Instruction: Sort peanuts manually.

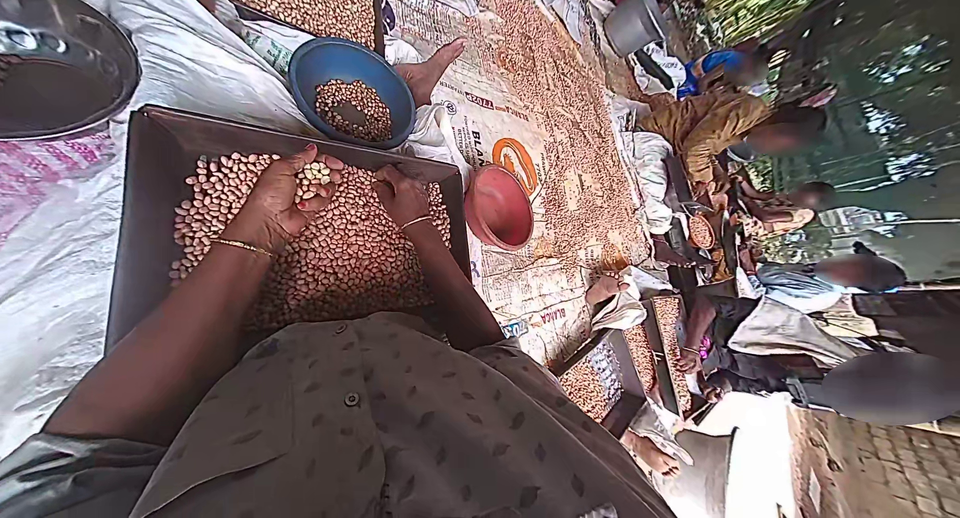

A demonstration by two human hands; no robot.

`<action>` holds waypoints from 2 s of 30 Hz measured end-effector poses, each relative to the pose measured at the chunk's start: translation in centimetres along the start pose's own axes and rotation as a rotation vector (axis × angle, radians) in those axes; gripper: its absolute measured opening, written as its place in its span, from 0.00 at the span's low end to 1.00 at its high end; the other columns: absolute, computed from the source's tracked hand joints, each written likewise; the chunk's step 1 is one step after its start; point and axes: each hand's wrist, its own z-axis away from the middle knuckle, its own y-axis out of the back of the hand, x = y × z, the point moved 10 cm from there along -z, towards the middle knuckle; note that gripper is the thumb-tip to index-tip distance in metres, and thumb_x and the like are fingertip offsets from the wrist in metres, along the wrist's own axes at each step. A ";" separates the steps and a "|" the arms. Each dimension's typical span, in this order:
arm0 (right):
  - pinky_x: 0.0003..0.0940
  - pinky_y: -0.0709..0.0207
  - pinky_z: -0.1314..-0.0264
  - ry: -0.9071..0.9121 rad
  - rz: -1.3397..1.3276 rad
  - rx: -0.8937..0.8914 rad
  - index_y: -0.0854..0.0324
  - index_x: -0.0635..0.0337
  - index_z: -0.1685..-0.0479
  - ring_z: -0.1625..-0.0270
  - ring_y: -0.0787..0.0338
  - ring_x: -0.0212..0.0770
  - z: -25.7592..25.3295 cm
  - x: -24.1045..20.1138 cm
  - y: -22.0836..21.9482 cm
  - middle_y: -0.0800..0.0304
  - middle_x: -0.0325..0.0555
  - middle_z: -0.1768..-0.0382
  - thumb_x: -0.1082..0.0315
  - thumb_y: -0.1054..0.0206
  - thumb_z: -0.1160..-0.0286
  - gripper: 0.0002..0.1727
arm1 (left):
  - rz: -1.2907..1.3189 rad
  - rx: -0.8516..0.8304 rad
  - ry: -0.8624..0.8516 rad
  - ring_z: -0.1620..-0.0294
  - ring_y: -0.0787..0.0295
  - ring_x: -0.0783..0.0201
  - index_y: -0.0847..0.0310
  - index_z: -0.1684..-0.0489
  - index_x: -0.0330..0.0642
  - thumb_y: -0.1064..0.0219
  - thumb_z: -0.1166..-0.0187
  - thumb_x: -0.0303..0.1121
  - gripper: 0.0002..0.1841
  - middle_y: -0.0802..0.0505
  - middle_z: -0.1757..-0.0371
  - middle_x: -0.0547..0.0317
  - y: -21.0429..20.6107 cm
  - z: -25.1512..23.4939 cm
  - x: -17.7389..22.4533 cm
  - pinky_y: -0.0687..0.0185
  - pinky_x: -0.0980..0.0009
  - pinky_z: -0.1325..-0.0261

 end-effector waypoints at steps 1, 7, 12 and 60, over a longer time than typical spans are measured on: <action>0.62 0.17 0.41 0.011 -0.047 0.019 0.10 0.58 0.45 0.42 0.07 0.57 0.1 0.3 0.3 0.06 0.55 0.45 0.66 0.35 0.18 0.12 | -0.017 -0.004 0.008 0.88 0.31 0.81 0.16 0.60 0.47 0.61 0.05 0.48 0.26 0.12 0.72 0.67 0.0 0.0 -0.3 0.45 0.88 0.88; 0.35 0.12 0.50 0.161 -0.637 0.134 0.12 0.72 0.47 0.59 0.07 0.39 2.7 -2.8 5.0 0.06 0.57 0.54 0.76 0.34 0.21 0.11 | -0.169 -0.063 0.110 0.86 0.26 0.78 0.15 0.57 0.48 0.62 0.06 0.57 0.30 0.08 0.68 0.63 -1.0 0.1 -2.3 0.40 0.86 0.87; 0.35 0.11 0.58 0.102 -0.609 0.128 0.15 0.74 0.49 0.66 0.08 0.38 5.2 0.0 6.4 0.08 0.56 0.61 0.76 0.36 0.20 0.10 | -0.166 -0.164 0.188 0.86 0.28 0.79 0.15 0.55 0.46 0.62 0.05 0.53 0.29 0.09 0.67 0.63 -2.8 0.7 -4.0 0.41 0.87 0.88; 0.65 0.17 0.53 -0.288 0.055 -0.099 0.13 0.59 0.40 0.56 0.05 0.63 11.3 3.3 1.5 0.05 0.59 0.60 0.59 0.38 0.14 0.16 | -0.015 -0.022 0.035 0.90 0.37 0.82 0.17 0.61 0.47 0.63 0.04 0.46 0.26 0.18 0.77 0.70 -0.3 0.0 -0.6 0.48 0.89 0.89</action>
